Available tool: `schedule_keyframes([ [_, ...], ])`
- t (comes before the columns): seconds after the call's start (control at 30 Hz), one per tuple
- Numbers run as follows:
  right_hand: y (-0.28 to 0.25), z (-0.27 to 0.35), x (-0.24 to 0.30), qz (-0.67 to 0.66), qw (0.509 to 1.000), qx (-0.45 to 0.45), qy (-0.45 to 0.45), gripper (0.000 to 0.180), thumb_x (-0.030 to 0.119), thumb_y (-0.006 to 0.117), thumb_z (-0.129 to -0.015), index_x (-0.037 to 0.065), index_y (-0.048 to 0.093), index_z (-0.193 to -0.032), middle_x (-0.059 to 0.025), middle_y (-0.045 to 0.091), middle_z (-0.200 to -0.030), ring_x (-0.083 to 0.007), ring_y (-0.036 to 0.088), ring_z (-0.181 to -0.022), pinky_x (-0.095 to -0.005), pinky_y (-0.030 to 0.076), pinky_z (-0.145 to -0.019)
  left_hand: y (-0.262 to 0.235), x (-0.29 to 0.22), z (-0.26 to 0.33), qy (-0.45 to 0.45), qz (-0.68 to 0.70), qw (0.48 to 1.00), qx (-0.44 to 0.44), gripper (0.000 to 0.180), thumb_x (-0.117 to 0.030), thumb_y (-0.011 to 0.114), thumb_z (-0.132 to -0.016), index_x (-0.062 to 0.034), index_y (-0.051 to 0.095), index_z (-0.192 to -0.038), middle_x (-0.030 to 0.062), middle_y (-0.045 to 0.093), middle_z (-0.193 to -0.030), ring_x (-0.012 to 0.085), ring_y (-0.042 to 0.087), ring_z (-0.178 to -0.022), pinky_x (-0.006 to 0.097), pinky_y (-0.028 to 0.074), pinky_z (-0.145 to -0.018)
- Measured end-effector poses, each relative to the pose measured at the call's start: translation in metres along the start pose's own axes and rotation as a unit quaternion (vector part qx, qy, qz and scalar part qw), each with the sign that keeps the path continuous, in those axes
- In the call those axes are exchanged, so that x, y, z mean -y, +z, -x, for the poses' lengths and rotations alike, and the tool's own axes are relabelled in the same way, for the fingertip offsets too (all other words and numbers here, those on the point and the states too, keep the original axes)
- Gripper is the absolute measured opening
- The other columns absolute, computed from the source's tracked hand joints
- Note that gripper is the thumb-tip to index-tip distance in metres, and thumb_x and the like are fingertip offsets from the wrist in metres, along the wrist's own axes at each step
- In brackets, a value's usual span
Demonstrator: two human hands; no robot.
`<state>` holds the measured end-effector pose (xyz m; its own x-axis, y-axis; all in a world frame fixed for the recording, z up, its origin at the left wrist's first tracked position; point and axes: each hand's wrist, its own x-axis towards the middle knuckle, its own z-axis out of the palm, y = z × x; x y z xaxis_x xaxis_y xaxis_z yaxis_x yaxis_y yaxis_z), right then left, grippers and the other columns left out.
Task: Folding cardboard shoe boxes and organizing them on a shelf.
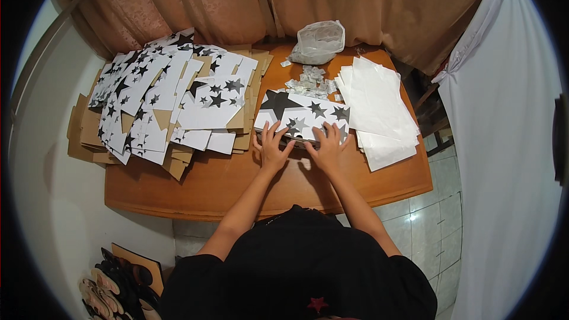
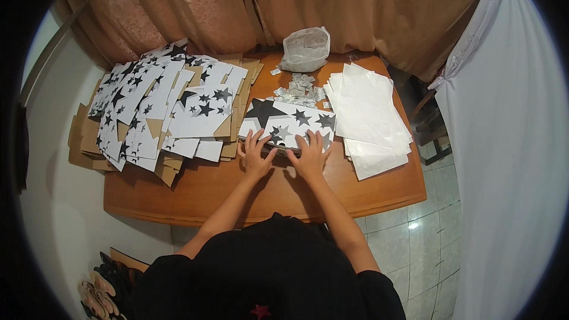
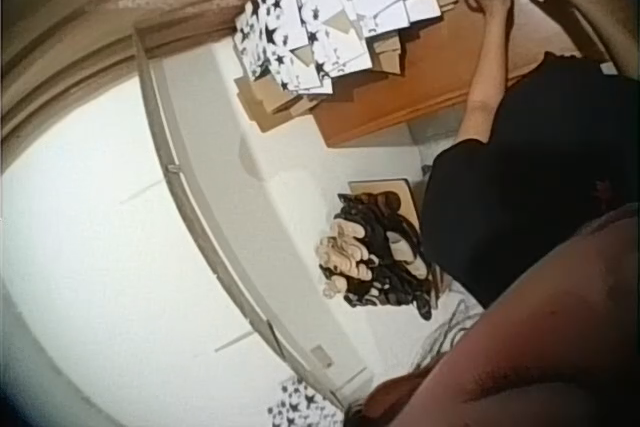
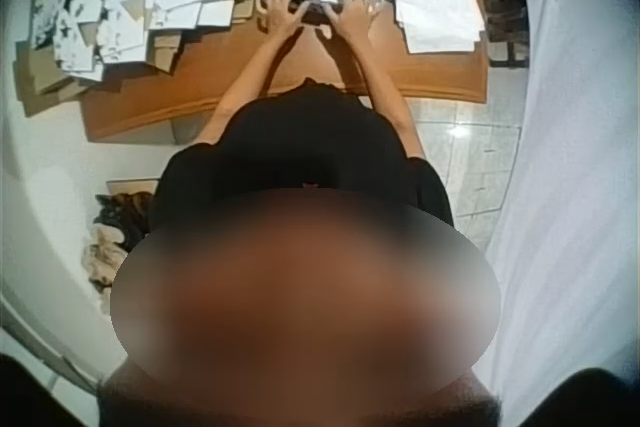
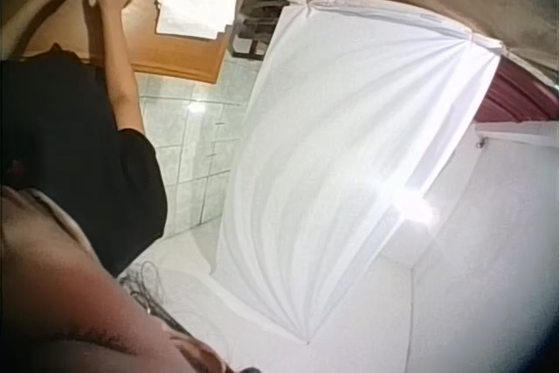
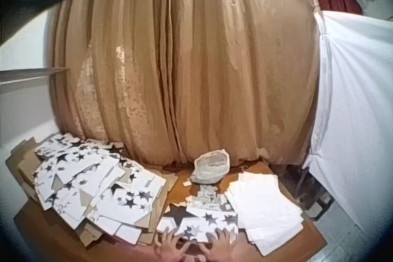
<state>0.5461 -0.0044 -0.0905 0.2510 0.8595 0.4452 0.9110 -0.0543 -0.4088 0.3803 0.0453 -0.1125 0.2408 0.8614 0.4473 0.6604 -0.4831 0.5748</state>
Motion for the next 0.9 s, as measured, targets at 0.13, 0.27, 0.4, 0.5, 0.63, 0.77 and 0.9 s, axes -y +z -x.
schedule_keyframes([
  [0.13,0.012,-0.001,0.009,-0.021,0.999,0.009,-0.023,0.038,0.036,0.066,-0.072,0.017,0.062,-0.105,-0.0127,0.047,-0.124,-0.0335,0.033,-0.124,-0.0679,0.008,-0.096,0.006,-0.005,-0.003,-0.057,-0.013,0.998,-0.003,0.038,-0.039,0.064,-0.077,-0.0221,0.06,-0.111,0.005,0.034,-0.139,0.0306,0.014,-0.135,0.065,0.003,-0.098],
  [0.27,0.016,0.0,0.012,-0.007,1.0,0.009,-0.019,0.033,0.033,0.064,-0.074,0.019,0.062,-0.105,-0.0114,0.047,-0.125,-0.0335,0.033,-0.124,-0.0669,0.01,-0.097,0.007,-0.009,-0.004,-0.073,-0.016,0.997,0.009,0.037,-0.038,0.065,-0.076,-0.0235,0.06,-0.11,0.0049,0.033,-0.139,0.0302,0.013,-0.135,0.065,0.002,-0.097],
  [0.4,0.023,0.002,0.013,-0.001,1.0,-0.013,-0.028,0.031,0.031,0.063,-0.075,0.02,0.062,-0.104,-0.0097,0.047,-0.125,-0.0337,0.034,-0.124,-0.0667,0.011,-0.097,0.002,-0.012,-0.006,-0.086,-0.027,0.996,0.017,0.035,-0.04,0.063,-0.078,-0.0242,0.061,-0.109,0.0033,0.035,-0.139,0.0307,0.014,-0.134,0.062,0.005,-0.098],
  [0.5,0.03,0.002,0.008,0.016,0.999,-0.031,-0.042,0.03,0.031,0.063,-0.076,0.021,0.062,-0.104,-0.0076,0.049,-0.123,-0.0339,0.036,-0.122,-0.0665,0.014,-0.096,0.003,-0.013,-0.008,-0.086,-0.041,0.995,0.026,0.035,-0.041,0.062,-0.079,-0.0238,0.062,-0.109,0.0011,0.037,-0.138,0.0311,0.015,-0.133,0.059,0.006,-0.098],
  [0.63,0.041,0.001,0.0,0.06,0.992,-0.068,-0.086,0.03,0.034,0.063,-0.077,0.017,0.062,-0.102,-0.0053,0.055,-0.116,-0.0345,0.039,-0.119,-0.0646,0.018,-0.096,0.011,-0.005,-0.007,-0.038,-0.044,0.998,-0.013,0.032,-0.041,0.064,-0.078,-0.024,0.064,-0.106,-0.0026,0.038,-0.138,0.0305,0.016,-0.133,0.063,0.007,-0.097],
  [0.77,0.042,-0.004,-0.004,0.044,0.989,-0.084,-0.113,0.032,0.035,0.063,-0.076,0.013,0.062,-0.099,-0.0053,0.058,-0.11,-0.0352,0.042,-0.115,-0.0624,0.02,-0.097,0.014,0.0,-0.006,-0.027,-0.046,0.999,-0.002,0.034,-0.041,0.064,-0.078,-0.0231,0.064,-0.107,-0.0026,0.037,-0.139,0.0323,0.013,-0.134,0.068,0.003,-0.097],
  [0.9,0.01,-0.022,0.005,0.019,0.996,0.053,-0.064,0.037,0.037,0.063,-0.075,0.012,0.061,-0.101,-0.007,0.055,-0.116,-0.0343,0.041,-0.115,-0.0627,0.02,-0.097,0.013,0.008,-0.003,-0.041,-0.007,0.999,0.014,0.034,-0.039,0.064,-0.078,-0.0203,0.063,-0.107,-0.0006,0.035,-0.141,0.0353,0.008,-0.136,0.07,-0.003,-0.097],
])
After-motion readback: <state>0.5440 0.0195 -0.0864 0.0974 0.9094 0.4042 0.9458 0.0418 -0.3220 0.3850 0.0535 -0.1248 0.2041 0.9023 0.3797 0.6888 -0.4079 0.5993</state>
